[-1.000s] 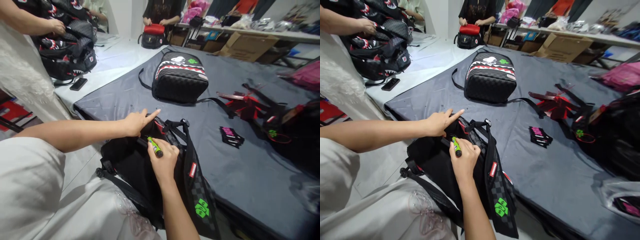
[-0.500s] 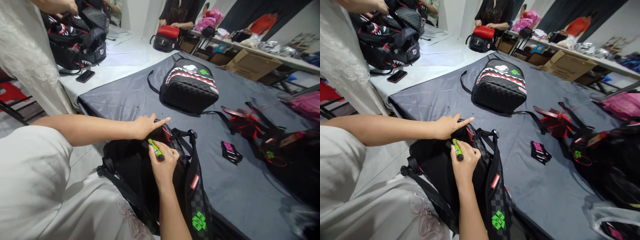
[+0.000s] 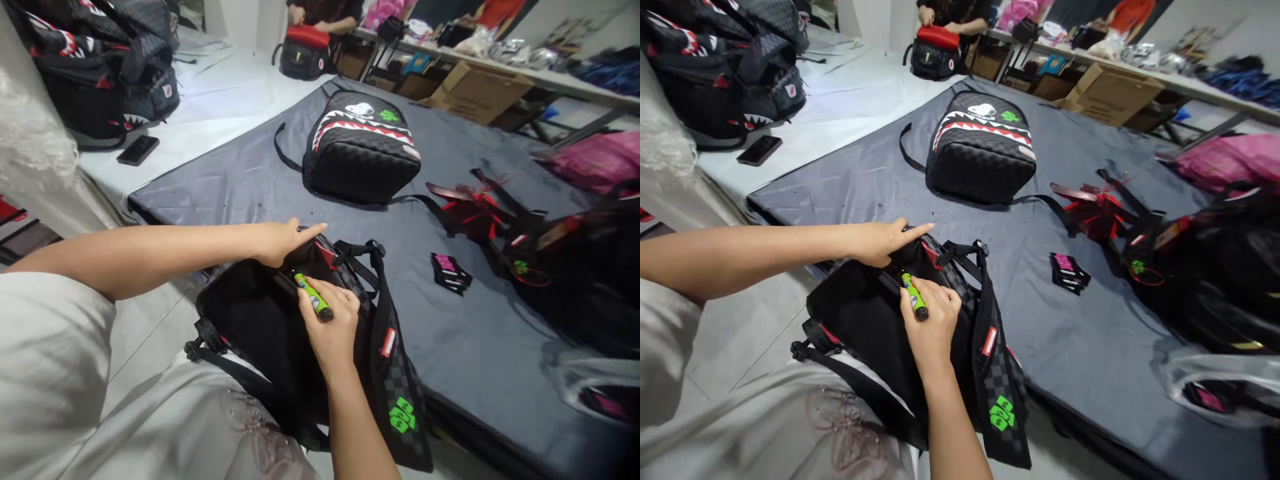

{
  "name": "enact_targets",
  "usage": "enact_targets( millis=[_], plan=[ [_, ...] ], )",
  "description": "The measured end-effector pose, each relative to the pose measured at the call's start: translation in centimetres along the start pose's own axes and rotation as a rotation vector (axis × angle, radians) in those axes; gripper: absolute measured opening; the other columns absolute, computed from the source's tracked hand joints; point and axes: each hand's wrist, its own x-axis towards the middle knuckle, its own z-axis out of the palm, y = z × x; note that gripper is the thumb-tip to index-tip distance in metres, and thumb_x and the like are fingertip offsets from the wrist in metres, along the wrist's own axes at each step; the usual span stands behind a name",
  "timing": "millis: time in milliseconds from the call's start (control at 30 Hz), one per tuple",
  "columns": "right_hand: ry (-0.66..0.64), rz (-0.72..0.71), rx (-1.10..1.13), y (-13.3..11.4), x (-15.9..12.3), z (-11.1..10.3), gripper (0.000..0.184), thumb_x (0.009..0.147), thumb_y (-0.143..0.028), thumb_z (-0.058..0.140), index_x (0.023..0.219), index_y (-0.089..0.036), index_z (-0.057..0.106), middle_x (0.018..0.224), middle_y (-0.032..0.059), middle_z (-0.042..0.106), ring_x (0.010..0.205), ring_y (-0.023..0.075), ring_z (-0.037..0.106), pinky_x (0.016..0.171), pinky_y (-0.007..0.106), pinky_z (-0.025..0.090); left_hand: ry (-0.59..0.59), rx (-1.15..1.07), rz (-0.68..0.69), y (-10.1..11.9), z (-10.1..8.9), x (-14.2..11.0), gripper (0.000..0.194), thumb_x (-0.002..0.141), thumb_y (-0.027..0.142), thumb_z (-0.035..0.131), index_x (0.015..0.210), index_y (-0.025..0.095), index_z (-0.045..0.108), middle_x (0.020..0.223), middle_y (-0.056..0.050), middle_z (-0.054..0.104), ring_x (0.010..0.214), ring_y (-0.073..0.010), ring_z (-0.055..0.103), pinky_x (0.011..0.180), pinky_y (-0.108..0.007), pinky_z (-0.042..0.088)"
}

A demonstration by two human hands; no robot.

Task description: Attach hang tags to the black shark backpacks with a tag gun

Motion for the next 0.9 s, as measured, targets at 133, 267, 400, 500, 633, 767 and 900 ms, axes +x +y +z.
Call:
enact_targets(
  millis=[133, 267, 400, 500, 633, 767, 900],
  plan=[
    [-0.005, 0.024, -0.002, -0.1, 0.0, 0.2, 0.015, 0.088, -0.025, 0.068, 0.102, -0.02, 0.071, 0.099, 0.0023, 0.075, 0.091, 0.0177, 0.069, 0.091, 0.037, 0.037, 0.032, 0.016, 0.004, -0.2, 0.2, 0.3, 0.104, 0.078, 0.016, 0.058, 0.157, 0.031, -0.009, 0.135, -0.018, 0.045, 0.089, -0.0261, 0.066, 0.066, -0.03, 0.049],
    [-0.009, 0.003, 0.01, -0.5, 0.3, 0.9, 0.015, 0.087, -0.025, 0.069, 0.102, -0.02, 0.071, 0.099, 0.0026, 0.075, 0.092, 0.0186, 0.07, 0.09, 0.038, 0.037, 0.073, 0.012, -0.001, -0.2, 0.5, 0.3, 0.101, 0.079, 0.018, 0.058, 0.157, 0.03, -0.004, 0.132, -0.016, 0.047, 0.09, -0.0247, 0.066, 0.068, -0.029, 0.05],
    [-0.005, -0.004, -0.017, -0.7, 0.3, 1.1, 0.015, 0.088, -0.024, 0.068, 0.102, -0.02, 0.07, 0.099, 0.0037, 0.075, 0.091, 0.0189, 0.07, 0.093, 0.038, 0.039, 0.068, -0.022, 0.033, -0.2, 0.3, 0.2, 0.098, 0.08, 0.017, 0.056, 0.158, 0.028, -0.002, 0.13, -0.018, 0.049, 0.089, -0.0256, 0.065, 0.069, -0.031, 0.05],
    [0.008, 0.006, -0.029, -0.8, 0.3, 1.1, 0.015, 0.088, -0.024, 0.068, 0.102, -0.02, 0.07, 0.099, 0.0043, 0.075, 0.091, 0.0194, 0.07, 0.093, 0.039, 0.04, 0.074, -0.038, 0.042, -0.4, 0.2, 0.2, 0.098, 0.08, 0.016, 0.057, 0.158, 0.029, -0.001, 0.132, -0.018, 0.049, 0.092, -0.0256, 0.065, 0.071, -0.03, 0.049],
    [-0.004, 0.021, -0.037, -1.1, 0.5, 1.5, 0.014, 0.089, -0.025, 0.067, 0.102, -0.02, 0.07, 0.098, 0.0045, 0.076, 0.09, 0.0199, 0.07, 0.093, 0.04, 0.041, 0.12, -0.104, 0.01, -0.9, 0.9, 0.2, 0.099, 0.08, 0.016, 0.059, 0.158, 0.027, -0.002, 0.128, -0.016, 0.053, 0.095, -0.0251, 0.065, 0.072, -0.029, 0.048],
    [0.006, 0.026, -0.067, -1.4, 0.6, 1.8, 0.014, 0.089, -0.025, 0.066, 0.102, -0.019, 0.07, 0.098, 0.0049, 0.076, 0.089, 0.0201, 0.07, 0.092, 0.04, 0.041, 0.152, -0.205, -0.004, -1.4, 1.6, 0.2, 0.101, 0.079, 0.016, 0.06, 0.158, 0.023, -0.003, 0.119, -0.012, 0.06, 0.1, -0.0248, 0.063, 0.076, -0.028, 0.047],
    [-0.009, 0.032, -0.092, -1.5, 0.6, 1.6, 0.014, 0.089, -0.024, 0.066, 0.101, -0.019, 0.07, 0.097, 0.0046, 0.075, 0.089, 0.0197, 0.07, 0.092, 0.039, 0.042, 0.139, -0.208, -0.003, -1.6, 1.7, 0.3, 0.101, 0.08, 0.017, 0.061, 0.158, 0.024, -0.003, 0.12, -0.012, 0.061, 0.099, -0.0242, 0.063, 0.075, -0.028, 0.047]
  ],
)
